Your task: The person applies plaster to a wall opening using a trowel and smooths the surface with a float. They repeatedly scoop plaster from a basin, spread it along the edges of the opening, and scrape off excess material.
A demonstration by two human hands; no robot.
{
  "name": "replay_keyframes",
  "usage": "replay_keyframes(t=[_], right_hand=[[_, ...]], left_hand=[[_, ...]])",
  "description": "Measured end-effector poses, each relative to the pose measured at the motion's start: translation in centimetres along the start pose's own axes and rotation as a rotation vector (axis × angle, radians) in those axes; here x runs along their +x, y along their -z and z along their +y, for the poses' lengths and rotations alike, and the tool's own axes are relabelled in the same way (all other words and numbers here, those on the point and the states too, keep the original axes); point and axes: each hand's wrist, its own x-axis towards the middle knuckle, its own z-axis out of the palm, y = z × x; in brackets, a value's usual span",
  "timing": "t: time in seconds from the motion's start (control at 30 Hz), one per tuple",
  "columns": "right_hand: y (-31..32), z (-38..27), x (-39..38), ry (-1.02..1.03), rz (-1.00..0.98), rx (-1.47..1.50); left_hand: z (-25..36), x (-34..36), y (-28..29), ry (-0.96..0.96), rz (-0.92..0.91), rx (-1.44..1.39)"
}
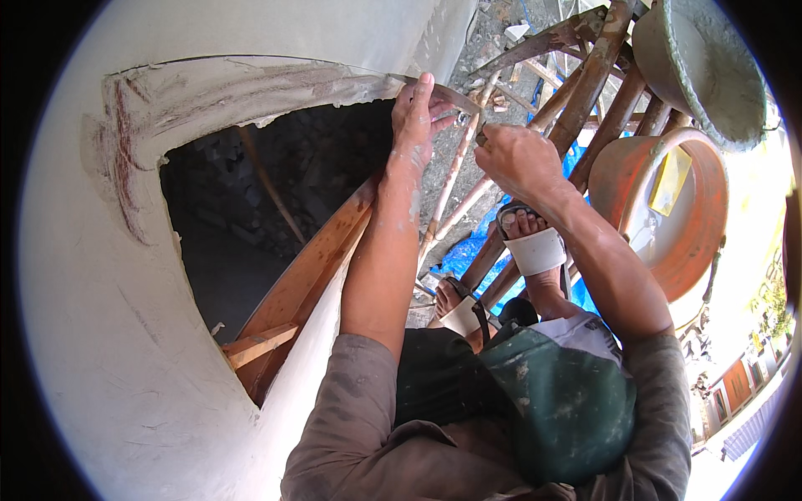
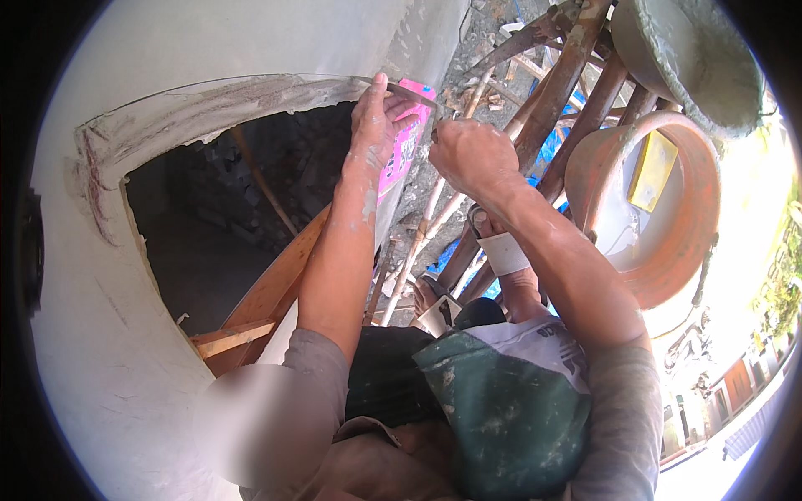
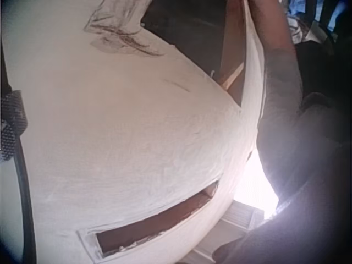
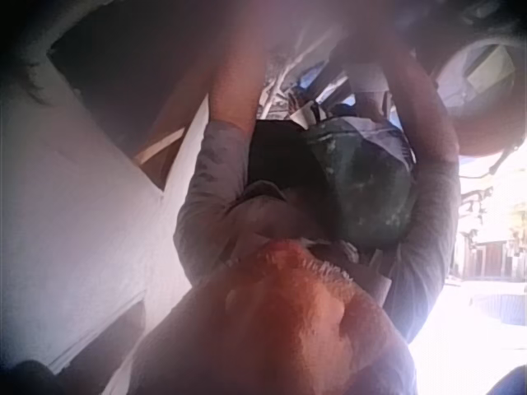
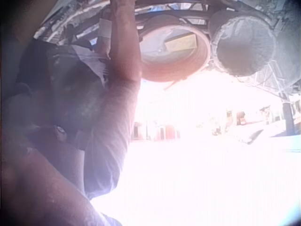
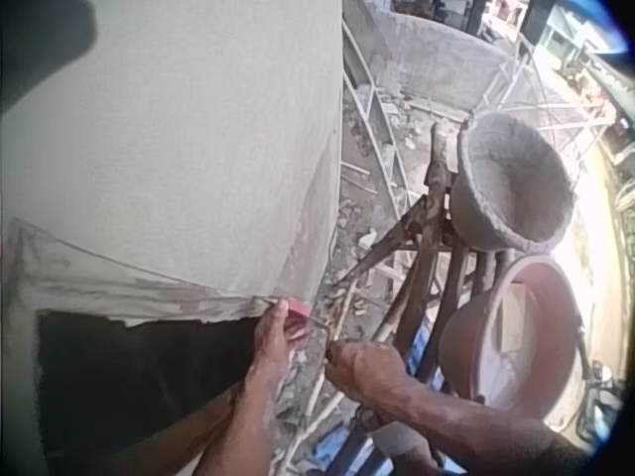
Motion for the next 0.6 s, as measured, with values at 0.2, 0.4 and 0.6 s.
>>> replay_keyframes(t=[0.2,0.4,0.6], right_hand=[[0.5,-0.1,-0.5,-0.005,-0.005,-0.004],[1.1,-0.3,-1.2,0.014,0.012,-0.019],[1.5,-0.2,-2.1,0.056,0.062,-0.019]], left_hand=[[0.8,-0.8,-0.5,-0.003,0.001,0.012],[1.4,-1.4,-0.6,-0.013,0.001,0.014],[2.0,-2.5,-1.2,-0.041,0.035,0.017]])
